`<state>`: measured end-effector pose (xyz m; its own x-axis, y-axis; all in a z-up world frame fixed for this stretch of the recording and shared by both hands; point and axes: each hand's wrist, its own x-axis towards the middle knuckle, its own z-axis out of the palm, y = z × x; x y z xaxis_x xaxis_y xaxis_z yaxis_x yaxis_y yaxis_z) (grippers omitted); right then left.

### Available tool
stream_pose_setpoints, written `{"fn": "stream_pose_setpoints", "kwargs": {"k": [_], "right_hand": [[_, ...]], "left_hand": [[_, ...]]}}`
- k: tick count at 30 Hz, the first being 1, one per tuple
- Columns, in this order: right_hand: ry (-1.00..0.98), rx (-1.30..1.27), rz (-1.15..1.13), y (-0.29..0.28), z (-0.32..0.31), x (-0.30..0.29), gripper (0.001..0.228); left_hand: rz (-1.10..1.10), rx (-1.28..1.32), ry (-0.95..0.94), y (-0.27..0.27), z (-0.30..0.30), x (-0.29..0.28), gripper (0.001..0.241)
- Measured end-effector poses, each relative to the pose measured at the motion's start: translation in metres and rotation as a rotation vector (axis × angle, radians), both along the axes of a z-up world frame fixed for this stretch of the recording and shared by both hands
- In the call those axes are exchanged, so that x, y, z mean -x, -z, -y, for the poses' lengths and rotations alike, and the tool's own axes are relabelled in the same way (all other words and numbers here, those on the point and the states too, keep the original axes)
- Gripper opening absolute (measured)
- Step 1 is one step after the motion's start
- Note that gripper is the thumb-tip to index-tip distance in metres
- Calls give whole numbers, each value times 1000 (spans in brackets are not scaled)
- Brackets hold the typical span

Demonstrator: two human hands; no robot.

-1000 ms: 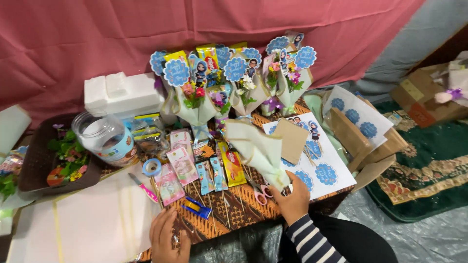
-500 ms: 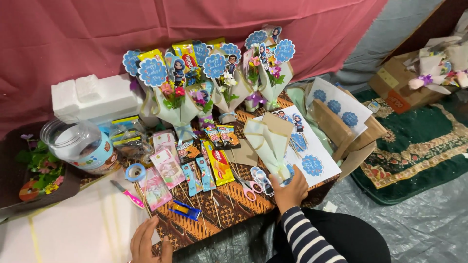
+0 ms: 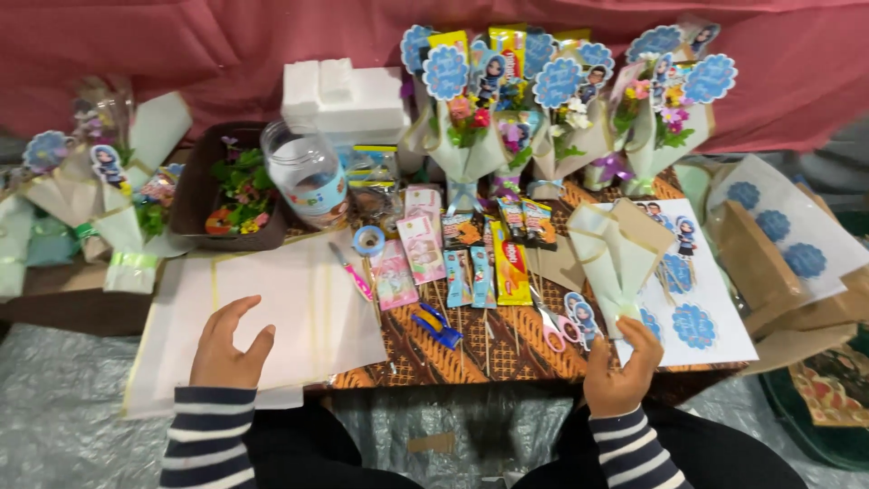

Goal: Assembling small gift bouquets by wrapping snacks in paper and securing them with ribbon and tape

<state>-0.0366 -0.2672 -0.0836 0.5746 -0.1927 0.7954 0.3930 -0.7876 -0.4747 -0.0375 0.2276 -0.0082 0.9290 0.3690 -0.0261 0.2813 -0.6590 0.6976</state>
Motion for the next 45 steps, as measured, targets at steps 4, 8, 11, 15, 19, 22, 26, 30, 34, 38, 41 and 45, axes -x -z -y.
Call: {"fn": "stream_pose_setpoints", "kwargs": {"k": [4, 8, 11, 15, 19, 22, 26, 30, 34, 38, 41, 45], "right_hand": [[-197, 50, -118, 50, -41, 16, 28], [-481, 166, -225, 84, -82, 29, 23], [-640, 248, -205, 68, -113, 31, 22], [-776, 208, -239, 48, -141, 27, 14], [-804, 206, -227, 23, -161, 14, 13], [-837, 234, -274, 18, -171, 2, 14], [-881, 273, -284, 5, -192, -16, 15], [-979, 343, -333, -4, -211, -34, 21], [-910, 415, -649, -6, -244, -87, 31], [-673, 567, -1054, -2, -283, -160, 48], [-435, 685, -1194, 13, -309, -196, 54], [-317, 814, -1139, 50, -321, -218, 39]], "left_hand": [[42, 182, -210, 52, -39, -1, 45], [-119, 199, -253, 93, -42, 7, 46], [-128, 81, -72, 107, -23, 6, 52], [-453, -309, 278, 129, 18, 2, 99], [-758, -363, 562, 68, 46, 0, 118], [-721, -405, 633, 80, 41, -3, 111], [-640, -399, 698, 93, 25, -8, 88], [-491, -359, 626, 131, 8, -3, 67], [-442, -328, 601, 139, 2, -4, 64], [-455, -310, 589, 127, 4, -4, 69], [-525, -315, 570, 116, -3, -9, 75], [-616, -274, 547, 111, -17, -12, 75]]}}
